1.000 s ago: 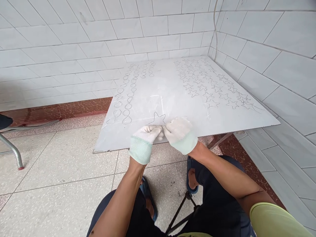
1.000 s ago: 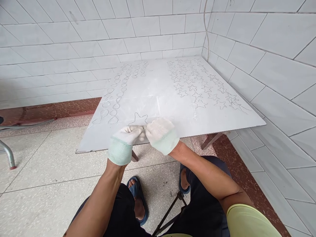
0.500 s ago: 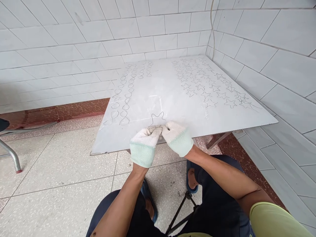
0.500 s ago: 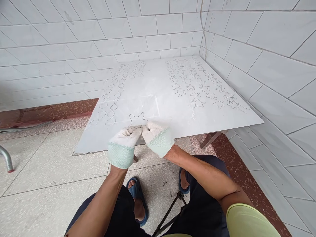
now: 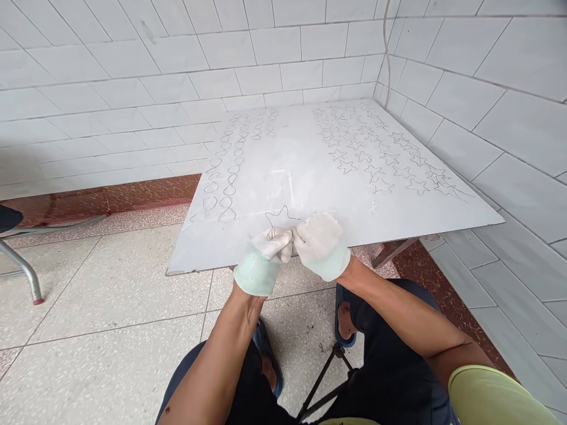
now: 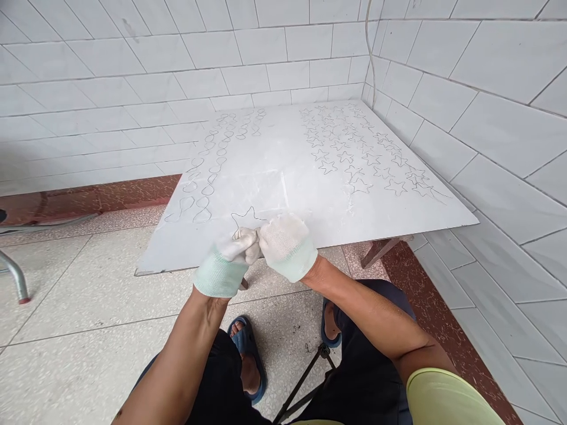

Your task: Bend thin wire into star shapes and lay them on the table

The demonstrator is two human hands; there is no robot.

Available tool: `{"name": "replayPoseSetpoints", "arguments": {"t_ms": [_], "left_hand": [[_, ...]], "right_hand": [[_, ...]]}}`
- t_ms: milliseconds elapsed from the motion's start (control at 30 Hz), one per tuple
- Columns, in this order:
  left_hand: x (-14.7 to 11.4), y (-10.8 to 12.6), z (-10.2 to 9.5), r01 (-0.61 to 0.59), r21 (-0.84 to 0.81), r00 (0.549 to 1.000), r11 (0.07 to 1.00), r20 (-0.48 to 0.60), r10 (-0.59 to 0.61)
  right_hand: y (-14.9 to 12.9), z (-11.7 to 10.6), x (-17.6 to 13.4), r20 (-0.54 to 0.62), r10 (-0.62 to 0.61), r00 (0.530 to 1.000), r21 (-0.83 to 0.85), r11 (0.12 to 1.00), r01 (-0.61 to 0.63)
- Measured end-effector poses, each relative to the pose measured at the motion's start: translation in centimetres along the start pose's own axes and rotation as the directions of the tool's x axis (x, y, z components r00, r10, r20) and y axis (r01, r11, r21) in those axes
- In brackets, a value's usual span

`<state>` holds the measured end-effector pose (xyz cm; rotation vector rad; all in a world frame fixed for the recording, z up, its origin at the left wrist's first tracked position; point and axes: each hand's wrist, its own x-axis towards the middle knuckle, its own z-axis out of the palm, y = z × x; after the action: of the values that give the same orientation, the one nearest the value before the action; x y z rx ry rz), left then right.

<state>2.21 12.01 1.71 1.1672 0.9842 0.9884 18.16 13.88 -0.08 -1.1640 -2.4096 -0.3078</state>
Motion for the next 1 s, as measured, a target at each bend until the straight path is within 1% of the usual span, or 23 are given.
{"name": "replayPoseSetpoints", "arguments": {"t_ms": [67,133,233,300,400,467,567,633,667,733,800,867,900,967,1000], "left_hand": [[0.0,-0.1,-0.1,0.023,0.026,1.0,0.999,-0.001,-0.023],[0.3,-0.3,-0.3,0.015,0.028,1.0,1.0,0.009,-0.015],[0.9,-0.3,-0.8,0.008,0.066,0.999,0.998,-0.031,-0.006],[0.9,-0.2,-1.3,0.029,0.126,0.999,0.992,-0.046,-0.024],[0.7,-0.2,-2.3,0.028,0.186,1.0,0.982,-0.019,-0.025],[0.6,-0.5,-3.1,0.03,0.209,0.999,0.977,0.009,-0.033],[0.6,-1.0,-4.2,0.066,0.235,0.996,0.97,0.04,-0.078],[0.6,-1.1,-4.7,0.082,0.235,0.995,0.969,0.044,-0.095],[0.6,-1.1,-4.9,0.081,0.234,0.995,0.969,0.036,-0.092],[0.5,-0.8,-5.2,0.061,0.234,0.998,0.97,0.008,-0.064],[0.3,-0.6,-5.4,0.044,0.227,0.999,0.973,-0.029,-0.038],[-0.1,-0.4,-5.4,0.027,0.213,0.998,0.977,-0.054,-0.016],[-0.2,-0.3,-5.4,0.022,0.212,0.998,0.977,-0.056,-0.01],[-0.5,0.0,-5.2,0.02,0.235,0.999,0.972,-0.04,-0.01],[-0.6,0.1,-5.1,0.028,0.259,0.999,0.965,-0.026,-0.022]], "right_hand": [[-0.1,0.1,0.2,0.027,-0.009,1.0,-0.006,1.0,0.01],[0.0,0.0,0.5,0.094,-0.021,0.995,-0.01,1.0,0.022],[0.2,-0.6,0.8,0.177,-0.009,0.984,-0.037,0.999,0.016],[0.3,-1.1,0.9,0.196,-0.015,0.981,-0.058,0.998,0.027],[0.5,-1.5,0.9,0.228,-0.067,0.971,-0.043,0.996,0.079],[0.7,-1.4,1.0,0.258,-0.123,0.958,-0.015,0.991,0.132],[0.9,-1.0,0.9,0.249,-0.218,0.943,0.03,0.976,0.218],[1.0,-1.0,0.7,0.22,-0.24,0.946,0.054,0.971,0.234],[1.1,-1.1,0.5,0.202,-0.222,0.954,0.064,0.975,0.214],[1.4,-1.7,0.1,0.157,-0.128,0.979,0.11,0.988,0.112],[1.7,-2.5,-0.1,0.102,0.04,0.994,0.223,0.973,-0.062],[1.9,-3.0,-0.1,0.062,0.214,0.975,0.383,0.897,-0.221],[1.9,-3.1,0.0,0.048,0.281,0.958,0.466,0.842,-0.271],[1.8,-3.0,0.4,0.07,0.35,0.934,0.61,0.726,-0.318],[1.7,-2.8,0.6,0.108,0.351,0.93,0.663,0.672,-0.33]]}}
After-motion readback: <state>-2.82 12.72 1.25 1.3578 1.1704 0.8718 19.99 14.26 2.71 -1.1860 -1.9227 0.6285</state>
